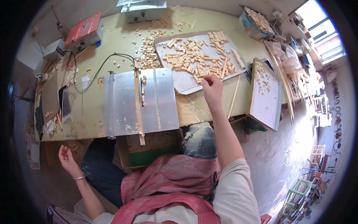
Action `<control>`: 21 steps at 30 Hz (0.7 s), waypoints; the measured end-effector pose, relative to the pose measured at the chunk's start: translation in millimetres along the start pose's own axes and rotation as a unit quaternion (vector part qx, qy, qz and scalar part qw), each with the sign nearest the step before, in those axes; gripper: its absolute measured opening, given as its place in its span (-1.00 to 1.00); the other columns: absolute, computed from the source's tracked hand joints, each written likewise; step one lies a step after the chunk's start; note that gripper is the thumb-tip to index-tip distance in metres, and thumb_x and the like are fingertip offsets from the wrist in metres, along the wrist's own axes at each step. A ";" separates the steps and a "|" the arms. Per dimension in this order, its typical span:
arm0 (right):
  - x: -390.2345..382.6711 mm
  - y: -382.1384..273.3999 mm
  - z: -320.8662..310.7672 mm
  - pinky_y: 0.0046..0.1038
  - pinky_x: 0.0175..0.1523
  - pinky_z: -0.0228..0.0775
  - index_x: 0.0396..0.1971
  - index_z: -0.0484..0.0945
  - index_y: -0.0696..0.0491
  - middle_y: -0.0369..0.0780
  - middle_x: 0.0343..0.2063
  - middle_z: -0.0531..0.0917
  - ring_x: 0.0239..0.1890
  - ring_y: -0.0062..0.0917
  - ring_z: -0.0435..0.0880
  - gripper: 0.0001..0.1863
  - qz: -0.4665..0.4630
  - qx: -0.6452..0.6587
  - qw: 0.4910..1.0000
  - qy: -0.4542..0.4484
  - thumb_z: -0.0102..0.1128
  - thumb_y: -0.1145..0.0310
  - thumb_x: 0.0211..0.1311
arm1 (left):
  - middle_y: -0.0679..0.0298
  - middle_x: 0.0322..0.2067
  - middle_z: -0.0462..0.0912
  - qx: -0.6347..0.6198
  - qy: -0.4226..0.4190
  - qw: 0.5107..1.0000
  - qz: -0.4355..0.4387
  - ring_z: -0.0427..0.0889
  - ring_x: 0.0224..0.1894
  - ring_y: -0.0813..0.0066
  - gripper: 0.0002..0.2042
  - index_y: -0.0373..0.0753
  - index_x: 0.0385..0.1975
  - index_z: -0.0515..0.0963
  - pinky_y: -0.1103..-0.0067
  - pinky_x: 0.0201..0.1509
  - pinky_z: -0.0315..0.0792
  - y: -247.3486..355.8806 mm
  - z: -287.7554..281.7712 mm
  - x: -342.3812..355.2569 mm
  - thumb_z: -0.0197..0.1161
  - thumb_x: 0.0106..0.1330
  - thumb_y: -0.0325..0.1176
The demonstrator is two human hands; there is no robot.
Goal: The person sits on the floor and uses a table saw to cut small wooden pieces. They repeatedly pick up pieces, feed them through the saw, and place the cut pieces onto a tray.
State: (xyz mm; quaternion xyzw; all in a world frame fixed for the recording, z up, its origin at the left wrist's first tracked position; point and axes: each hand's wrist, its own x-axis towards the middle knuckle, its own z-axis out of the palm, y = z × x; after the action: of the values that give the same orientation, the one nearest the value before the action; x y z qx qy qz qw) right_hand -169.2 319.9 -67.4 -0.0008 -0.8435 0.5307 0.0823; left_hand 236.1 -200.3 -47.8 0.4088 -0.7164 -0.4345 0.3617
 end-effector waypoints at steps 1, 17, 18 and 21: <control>7.8 7.5 0.0 -0.41 -0.16 0.54 -0.18 0.73 0.17 -0.21 -0.33 0.73 -0.31 -0.46 0.69 -0.78 -0.025 -0.070 0.997 -0.032 0.35 0.38 0.23 | 0.19 0.10 0.59 -0.002 -0.023 1.000 0.002 0.57 0.11 0.51 -0.63 -0.36 0.28 0.46 0.57 0.26 0.48 -6.1 -3.0 -7.1 0.17 0.51 -0.60; 26.5 22.9 12.7 -0.15 0.13 0.38 -0.30 0.68 -0.01 -0.16 -0.24 0.65 -0.02 -0.23 0.63 -0.85 -0.115 -0.351 0.926 -0.076 0.32 0.38 0.08 | 0.25 -0.01 0.59 0.018 -0.065 0.997 -0.039 0.58 -0.01 0.57 -0.63 -0.32 0.31 0.43 0.61 0.16 0.51 -44.0 -8.8 -18.9 0.16 0.53 -0.55; 26.0 23.2 11.7 -0.15 0.13 0.39 -0.31 0.68 -0.01 -0.17 -0.25 0.65 -0.03 -0.23 0.63 -0.85 -0.126 -0.342 0.929 -0.066 0.33 0.37 0.08 | 0.25 -0.01 0.59 0.019 -0.065 0.997 -0.039 0.58 -0.01 0.57 -0.63 -0.32 0.31 0.43 0.61 0.16 0.51 -42.6 -6.8 -19.6 0.16 0.53 -0.55; 28.1 24.0 9.2 -0.16 0.12 0.38 -0.31 0.68 -0.01 -0.17 -0.26 0.65 -0.02 -0.24 0.63 -0.85 -0.106 -0.365 0.921 -0.091 0.34 0.35 0.08 | 0.26 -0.02 0.59 0.021 -0.064 0.997 -0.041 0.58 -0.01 0.57 -0.63 -0.31 0.31 0.44 0.61 0.15 0.51 -39.0 -3.1 -20.6 0.16 0.53 -0.55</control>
State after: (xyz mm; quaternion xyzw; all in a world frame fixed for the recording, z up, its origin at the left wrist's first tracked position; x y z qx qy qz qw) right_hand -200.3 324.6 -88.9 0.1066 -0.9777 0.1725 0.0550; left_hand 257.7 -194.0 -85.9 0.4163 -0.7302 -0.4587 0.2882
